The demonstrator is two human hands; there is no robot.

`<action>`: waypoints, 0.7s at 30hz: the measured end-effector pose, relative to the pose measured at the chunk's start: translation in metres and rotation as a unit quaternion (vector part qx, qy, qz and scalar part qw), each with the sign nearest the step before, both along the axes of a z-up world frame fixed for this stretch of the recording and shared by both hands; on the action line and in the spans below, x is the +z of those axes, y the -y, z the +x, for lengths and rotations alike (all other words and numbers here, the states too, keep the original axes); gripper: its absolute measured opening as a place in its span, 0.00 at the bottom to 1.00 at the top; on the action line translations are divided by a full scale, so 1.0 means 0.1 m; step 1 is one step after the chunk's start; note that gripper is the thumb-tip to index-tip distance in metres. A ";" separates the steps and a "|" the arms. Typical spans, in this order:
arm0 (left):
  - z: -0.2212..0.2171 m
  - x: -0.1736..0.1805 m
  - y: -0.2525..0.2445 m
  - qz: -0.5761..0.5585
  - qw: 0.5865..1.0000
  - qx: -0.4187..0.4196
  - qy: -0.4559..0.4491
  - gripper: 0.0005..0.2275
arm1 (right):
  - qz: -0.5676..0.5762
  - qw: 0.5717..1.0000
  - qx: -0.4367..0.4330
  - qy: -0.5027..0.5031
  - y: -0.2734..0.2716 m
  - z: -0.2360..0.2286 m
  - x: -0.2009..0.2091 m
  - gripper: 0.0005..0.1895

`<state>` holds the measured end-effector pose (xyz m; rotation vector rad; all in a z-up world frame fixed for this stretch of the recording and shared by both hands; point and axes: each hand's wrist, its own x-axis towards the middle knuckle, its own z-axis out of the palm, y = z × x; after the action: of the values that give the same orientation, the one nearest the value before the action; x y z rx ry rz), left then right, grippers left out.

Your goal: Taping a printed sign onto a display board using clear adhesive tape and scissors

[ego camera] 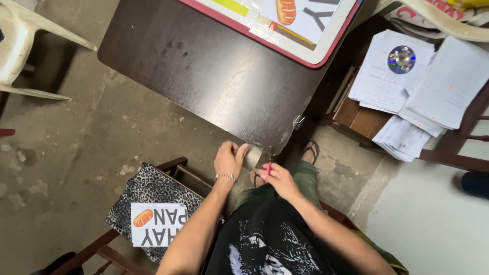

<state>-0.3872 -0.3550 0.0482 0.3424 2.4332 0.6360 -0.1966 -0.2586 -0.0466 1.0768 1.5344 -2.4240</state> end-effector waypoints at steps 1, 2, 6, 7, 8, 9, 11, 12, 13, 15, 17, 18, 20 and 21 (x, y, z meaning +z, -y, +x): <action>0.14 0.02 0.03 0.003 1.000 -0.003 -0.001 0.21 | 0.003 1.000 -0.003 -0.001 -0.04 0.11 0.12 0.23; 0.27 0.04 0.05 0.053 0.998 -0.021 0.016 0.19 | 0.002 1.000 0.016 0.003 -0.09 0.23 0.25 0.23; 0.84 0.34 0.01 0.162 0.969 -0.118 0.145 0.21 | -0.006 0.998 0.061 -0.035 -0.12 0.56 0.55 0.18; 0.94 0.29 -0.04 0.164 0.969 -0.119 0.145 0.21 | -0.004 0.998 0.060 -0.036 -0.10 0.65 0.31 0.18; 1.04 0.25 -0.09 0.168 0.964 -0.133 0.160 0.20 | 0.046 0.993 0.094 -0.055 -0.10 0.74 0.06 0.13; 1.17 0.20 -0.16 0.173 0.958 -0.144 0.175 0.20 | 0.096 0.984 0.129 -0.073 -0.11 0.86 -0.18 0.08; 1.16 0.18 -0.39 0.111 0.972 -0.156 0.139 0.17 | 0.095 0.981 0.156 -0.071 -0.32 0.68 0.25 0.15; 1.15 0.16 -0.53 0.045 0.979 -0.169 0.102 0.16 | 0.093 0.977 0.180 -0.069 -0.45 0.59 0.47 0.22; 1.01 0.19 -0.60 0.048 0.980 -0.167 0.102 0.16 | 0.095 0.976 0.182 -0.069 -0.63 0.58 0.65 0.22; 0.74 0.25 -0.79 0.079 0.984 -0.149 0.052 0.13 | 0.083 0.972 0.178 -0.132 -1.02 0.58 1.01 0.36; 0.29 0.05 -0.92 -0.053 0.992 -0.113 0.009 0.13 | 0.100 0.974 0.166 -0.121 -1.50 0.75 1.05 0.35; 0.06 -0.06 -1.00 -0.188 0.979 -0.076 -0.035 0.14 | 0.113 0.976 0.153 -0.110 -1.75 0.83 1.07 0.35; -0.31 -0.34 -0.98 -0.206 0.976 -0.040 -0.061 0.13 | 0.136 0.980 0.121 -0.075 -2.29 1.15 1.14 0.31; -0.49 -0.48 -0.95 -0.231 0.969 -0.006 -0.088 0.13 | 0.154 0.984 0.086 -0.040 -2.53 1.32 1.18 0.28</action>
<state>-0.4366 -0.2600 -0.0001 0.2263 2.6507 0.0196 -0.0648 -0.0056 0.0716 0.8508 1.9871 -2.1902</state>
